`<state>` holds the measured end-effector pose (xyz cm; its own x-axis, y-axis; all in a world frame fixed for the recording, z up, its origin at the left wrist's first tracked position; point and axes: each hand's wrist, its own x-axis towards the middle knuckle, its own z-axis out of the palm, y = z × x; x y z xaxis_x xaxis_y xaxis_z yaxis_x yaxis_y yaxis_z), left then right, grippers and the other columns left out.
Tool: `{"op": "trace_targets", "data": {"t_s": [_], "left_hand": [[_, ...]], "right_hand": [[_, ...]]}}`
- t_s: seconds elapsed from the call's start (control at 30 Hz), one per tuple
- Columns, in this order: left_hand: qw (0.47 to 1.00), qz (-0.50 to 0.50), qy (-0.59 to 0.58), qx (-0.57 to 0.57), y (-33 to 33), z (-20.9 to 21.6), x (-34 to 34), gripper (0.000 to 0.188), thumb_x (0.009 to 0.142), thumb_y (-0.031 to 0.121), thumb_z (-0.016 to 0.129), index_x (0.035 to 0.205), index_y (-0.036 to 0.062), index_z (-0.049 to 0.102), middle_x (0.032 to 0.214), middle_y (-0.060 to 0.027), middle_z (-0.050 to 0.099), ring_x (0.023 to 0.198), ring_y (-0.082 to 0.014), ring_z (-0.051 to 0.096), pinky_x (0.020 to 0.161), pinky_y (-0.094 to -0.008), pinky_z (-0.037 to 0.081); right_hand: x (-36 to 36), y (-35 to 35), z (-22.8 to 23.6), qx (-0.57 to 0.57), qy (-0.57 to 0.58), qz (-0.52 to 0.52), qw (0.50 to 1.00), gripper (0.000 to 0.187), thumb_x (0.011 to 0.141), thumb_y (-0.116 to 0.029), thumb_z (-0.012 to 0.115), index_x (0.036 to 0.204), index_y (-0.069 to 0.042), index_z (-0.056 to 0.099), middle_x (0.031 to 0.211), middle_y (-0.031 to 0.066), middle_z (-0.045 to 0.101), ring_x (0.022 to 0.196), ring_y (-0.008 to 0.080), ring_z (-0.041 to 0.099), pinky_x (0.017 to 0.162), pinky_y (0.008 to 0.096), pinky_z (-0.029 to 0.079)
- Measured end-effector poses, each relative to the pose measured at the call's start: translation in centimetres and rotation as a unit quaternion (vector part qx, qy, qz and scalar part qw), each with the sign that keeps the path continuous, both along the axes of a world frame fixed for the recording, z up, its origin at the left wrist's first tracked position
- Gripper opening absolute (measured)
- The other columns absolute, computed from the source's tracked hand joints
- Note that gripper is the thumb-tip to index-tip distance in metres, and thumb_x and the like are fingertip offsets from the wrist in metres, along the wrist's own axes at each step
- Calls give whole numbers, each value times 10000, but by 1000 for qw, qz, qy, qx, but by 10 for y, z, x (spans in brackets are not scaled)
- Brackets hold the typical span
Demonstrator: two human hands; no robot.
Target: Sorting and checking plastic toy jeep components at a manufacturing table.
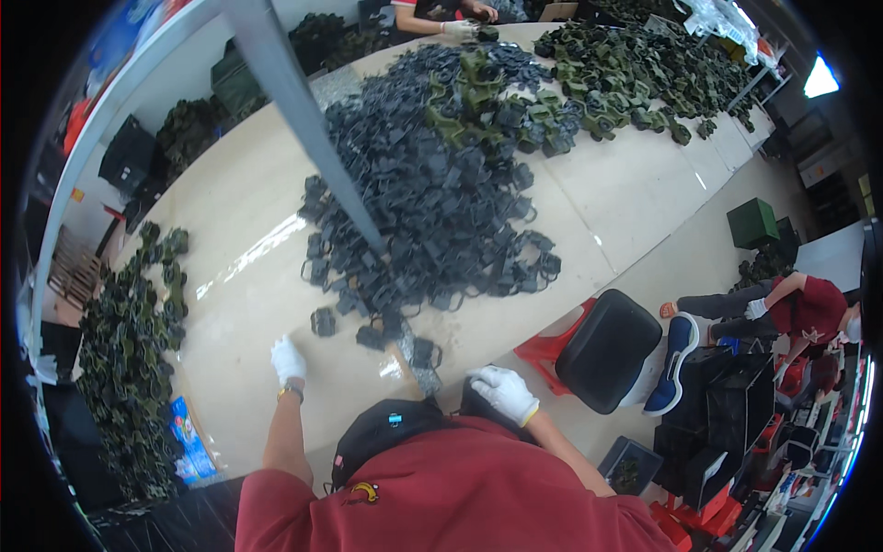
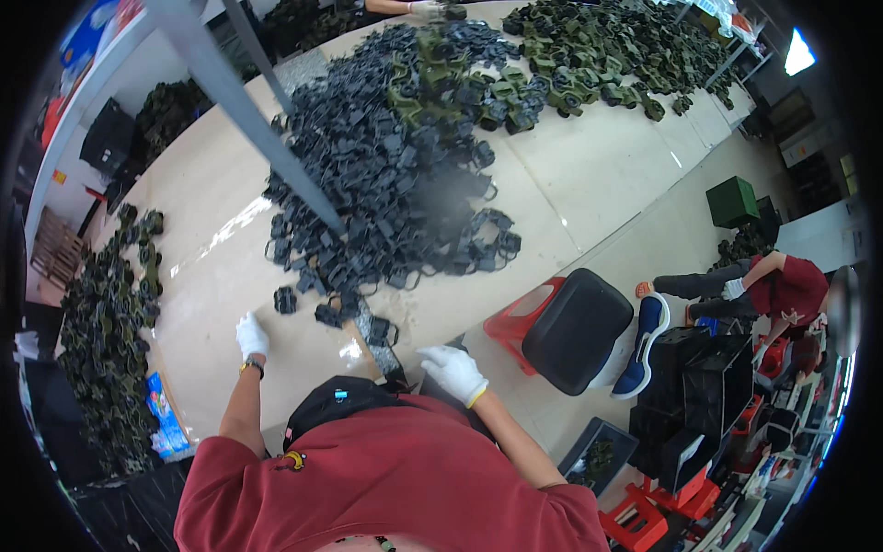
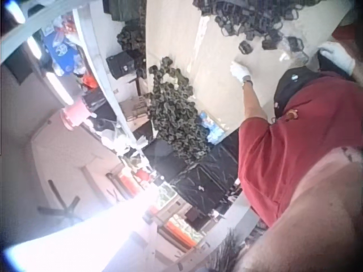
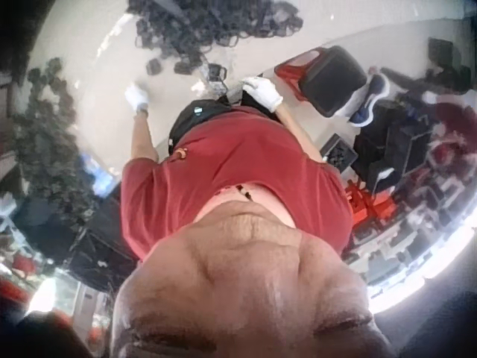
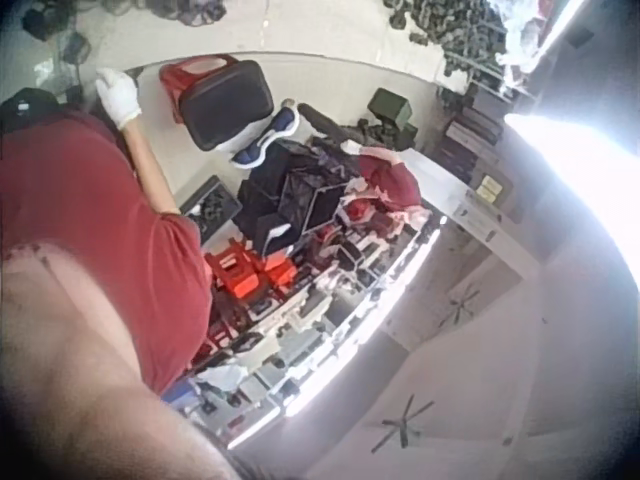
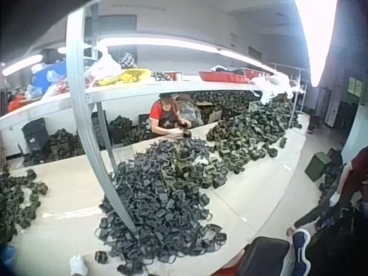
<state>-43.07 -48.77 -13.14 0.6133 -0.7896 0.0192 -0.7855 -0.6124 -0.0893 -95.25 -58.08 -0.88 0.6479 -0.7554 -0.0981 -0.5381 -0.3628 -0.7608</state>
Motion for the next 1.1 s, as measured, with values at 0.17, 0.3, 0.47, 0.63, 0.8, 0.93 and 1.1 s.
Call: {"op": "trace_targets", "data": {"t_s": [0.17, 0.3, 0.47, 0.63, 0.8, 0.93, 1.1], "left_hand": [[874, 185, 300, -335, -34, 54, -61, 339, 769, -164, 453, 997, 43, 595, 914, -85, 646, 776, -179, 610, 713, -337, 546], [756, 44, 591, -280, -112, 149, -220, 373, 798, -147, 544, 1116, 36, 611, 1004, -49, 656, 825, -115, 617, 689, -239, 541], [692, -84, 700, -151, -192, 184, -355, 467, 870, -31, 684, 1321, 19, 572, 1366, -141, 559, 1162, -200, 626, 964, -311, 534], [878, -168, 353, -277, -202, 217, -336, 666, 801, 140, 821, 1383, 18, 520, 1421, -188, 507, 1264, -273, 558, 1023, -384, 492], [891, 97, 390, -213, -96, 154, -252, 1127, 620, 295, 956, 1521, 38, 330, 1538, -266, 345, 1425, -408, 358, 1151, -457, 369], [942, 182, 266, -92, -8, 63, -246, 1532, 428, 339, 1015, 1608, 92, 70, 1610, -286, 211, 1512, -453, 151, 1205, -511, 285], [959, 178, 219, 1, 0, 25, -250, 1570, 395, 388, 995, 1618, 122, 47, 1640, -227, 193, 1530, -434, 110, 1218, -564, 174]], "right_hand": [[6, -81, 16, 236, -134, 12, 963, 432, 1018, -355, 554, 1370, -106, 587, 1300, 169, 648, 1155, 312, 641, 982, 392, 499], [13, -129, -6, 620, -320, -49, 715, 722, 1016, -602, 452, 1585, -188, 290, 1583, 115, 358, 1367, 352, 452, 1097, 538, 411], [-5, -182, 1, 813, -378, -74, 437, 865, 908, -722, 479, 1545, -158, 330, 1485, 178, 445, 1287, 383, 512, 1054, 640, 417], [-29, -277, 56, 785, -473, -210, 341, 502, 982, -554, 532, 1140, -79, 581, 1142, 135, 604, 1104, 375, 582, 982, 572, 496], [-12, -469, 162, 517, -591, -230, 575, 836, 984, -619, 489, 1564, -78, 225, 1547, 293, 334, 1383, 474, 412, 1093, 641, 378], [-23, -507, 161, 405, -457, -176, 772, 991, 986, -580, 524, 1583, 14, 2, 1638, 279, 131, 1449, 485, 296, 1125, 620, 364], [-115, -359, 75, 375, -270, -150, 874, 563, 1009, -349, 594, 1453, -24, 473, 1339, 179, 615, 1183, 305, 621, 986, 438, 498]]}}
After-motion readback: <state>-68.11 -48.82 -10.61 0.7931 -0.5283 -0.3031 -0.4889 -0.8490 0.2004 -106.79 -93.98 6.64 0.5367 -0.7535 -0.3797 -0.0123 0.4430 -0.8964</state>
